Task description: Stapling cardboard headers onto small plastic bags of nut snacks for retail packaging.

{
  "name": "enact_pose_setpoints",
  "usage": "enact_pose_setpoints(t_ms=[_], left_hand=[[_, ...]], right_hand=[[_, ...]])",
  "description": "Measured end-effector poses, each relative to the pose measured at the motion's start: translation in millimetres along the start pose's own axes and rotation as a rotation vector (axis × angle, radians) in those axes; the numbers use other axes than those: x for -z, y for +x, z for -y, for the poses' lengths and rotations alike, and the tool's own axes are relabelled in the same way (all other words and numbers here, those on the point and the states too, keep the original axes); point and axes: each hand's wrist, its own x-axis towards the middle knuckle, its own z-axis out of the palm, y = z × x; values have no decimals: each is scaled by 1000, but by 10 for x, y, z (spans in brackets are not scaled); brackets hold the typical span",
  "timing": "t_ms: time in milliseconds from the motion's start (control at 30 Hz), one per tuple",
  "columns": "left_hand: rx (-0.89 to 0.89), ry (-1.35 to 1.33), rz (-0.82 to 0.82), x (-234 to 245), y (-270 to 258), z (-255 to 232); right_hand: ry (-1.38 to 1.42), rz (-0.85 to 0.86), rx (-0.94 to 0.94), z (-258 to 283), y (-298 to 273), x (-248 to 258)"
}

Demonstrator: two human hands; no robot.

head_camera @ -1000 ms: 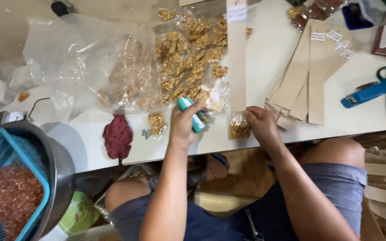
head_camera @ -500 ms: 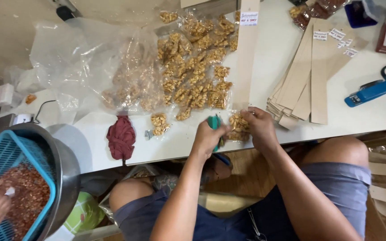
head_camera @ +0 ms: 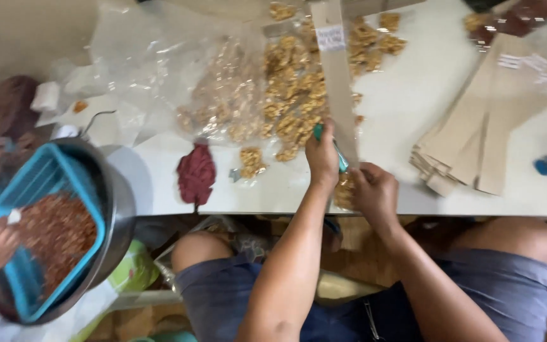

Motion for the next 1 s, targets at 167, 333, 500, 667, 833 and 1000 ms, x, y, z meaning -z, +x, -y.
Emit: enact_pose_setpoints(t_ms=[167, 333, 500, 667, 833, 1000], left_hand=[[-377, 1421, -21, 952, 133, -121], [-635, 1527, -62, 1738, 906, 322], [-243, 1152, 92, 1131, 559, -301], [172, 524, 338, 404, -103, -259], [176, 509, 353, 545, -25, 363], [215, 532, 325, 561, -38, 163]], right_hand=[[103, 90, -331, 239, 54, 161], [183, 92, -413, 282, 79, 162], [389, 56, -511, 117, 201, 128], [620, 51, -533, -111, 273, 47], [456, 42, -323, -343, 293, 108], [573, 73, -341, -338, 342, 40]])
